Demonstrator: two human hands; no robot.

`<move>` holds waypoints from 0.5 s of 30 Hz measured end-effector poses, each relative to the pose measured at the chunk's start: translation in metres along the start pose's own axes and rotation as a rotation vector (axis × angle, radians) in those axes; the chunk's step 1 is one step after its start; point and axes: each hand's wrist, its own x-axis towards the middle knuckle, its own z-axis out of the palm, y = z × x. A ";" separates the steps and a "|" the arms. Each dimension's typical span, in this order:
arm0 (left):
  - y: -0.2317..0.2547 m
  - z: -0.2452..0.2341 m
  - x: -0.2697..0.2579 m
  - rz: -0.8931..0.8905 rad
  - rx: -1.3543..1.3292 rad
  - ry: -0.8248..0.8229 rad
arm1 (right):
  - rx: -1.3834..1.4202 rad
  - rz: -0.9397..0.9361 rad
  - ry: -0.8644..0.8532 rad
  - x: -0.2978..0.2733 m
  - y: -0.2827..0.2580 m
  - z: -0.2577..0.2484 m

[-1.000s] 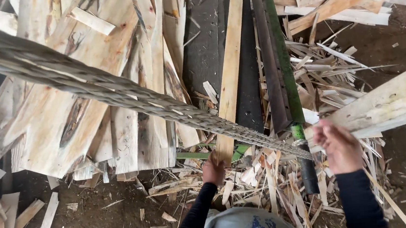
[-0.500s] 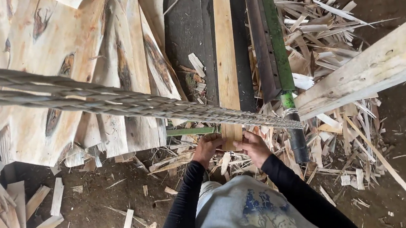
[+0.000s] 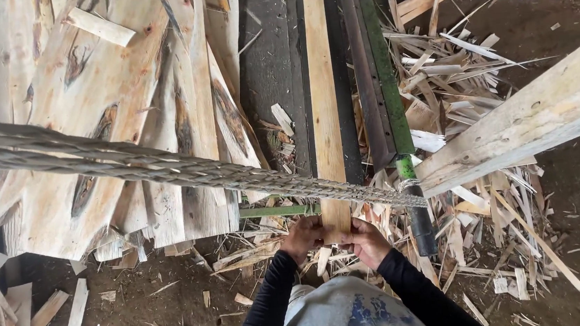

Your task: Shaving thin strips from wood pieces using a large lever-operated blade.

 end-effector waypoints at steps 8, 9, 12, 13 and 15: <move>-0.005 0.003 0.035 -0.006 -0.023 0.102 | -0.130 0.014 0.074 -0.010 -0.001 0.018; -0.016 -0.011 0.055 -0.002 -0.023 0.103 | -0.133 0.012 0.071 -0.017 -0.008 0.026; -0.040 -0.046 0.107 0.470 1.458 0.126 | -0.157 0.070 -0.012 -0.027 -0.002 0.029; -0.040 -0.048 0.123 0.354 0.996 0.087 | -0.148 0.105 -0.041 -0.023 0.015 0.015; -0.082 -0.072 0.167 0.114 0.073 0.003 | -0.142 0.143 -0.071 -0.024 0.027 0.006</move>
